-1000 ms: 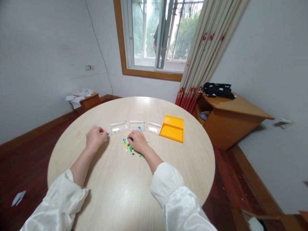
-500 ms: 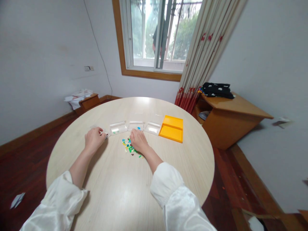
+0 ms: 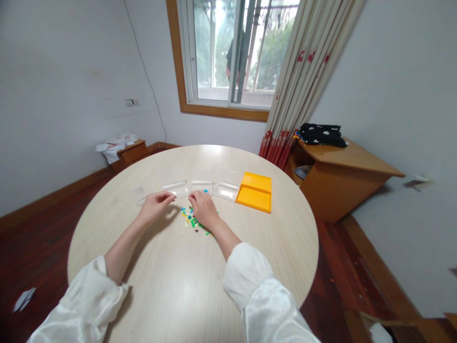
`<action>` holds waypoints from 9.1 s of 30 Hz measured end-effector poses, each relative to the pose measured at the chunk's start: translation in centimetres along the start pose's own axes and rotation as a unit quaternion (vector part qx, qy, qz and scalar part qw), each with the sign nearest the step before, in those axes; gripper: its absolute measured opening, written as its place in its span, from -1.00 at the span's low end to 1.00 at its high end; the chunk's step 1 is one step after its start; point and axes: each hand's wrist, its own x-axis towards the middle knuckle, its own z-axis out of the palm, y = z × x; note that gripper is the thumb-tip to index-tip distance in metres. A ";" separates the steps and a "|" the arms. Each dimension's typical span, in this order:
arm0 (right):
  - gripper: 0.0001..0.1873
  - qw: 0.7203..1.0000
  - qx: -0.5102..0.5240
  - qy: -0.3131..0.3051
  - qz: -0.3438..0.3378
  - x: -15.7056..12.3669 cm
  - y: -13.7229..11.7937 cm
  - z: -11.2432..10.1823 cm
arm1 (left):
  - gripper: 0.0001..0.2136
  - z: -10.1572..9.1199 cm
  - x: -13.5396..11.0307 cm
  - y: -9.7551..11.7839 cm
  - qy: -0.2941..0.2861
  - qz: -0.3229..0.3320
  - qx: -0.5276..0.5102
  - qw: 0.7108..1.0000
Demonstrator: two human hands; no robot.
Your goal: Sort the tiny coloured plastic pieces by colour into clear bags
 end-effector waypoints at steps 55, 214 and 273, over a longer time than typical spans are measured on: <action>-0.90 0.991 -0.078 -0.088 0.069 -0.2 0.0 0.9 | -0.89 -3.3 0.4 -2.5 0.095 -0.148 0.346 0.922; -0.87 0.999 -0.034 -0.008 -0.035 -0.7 -0.1 -0.9 | -0.88 2.1 -1.2 0.6 -0.039 0.181 0.116 0.976; -0.93 0.998 -0.035 -0.045 0.035 -1.0 2.7 -0.6 | -0.75 -3.1 -0.3 -0.5 0.067 -0.199 0.393 0.895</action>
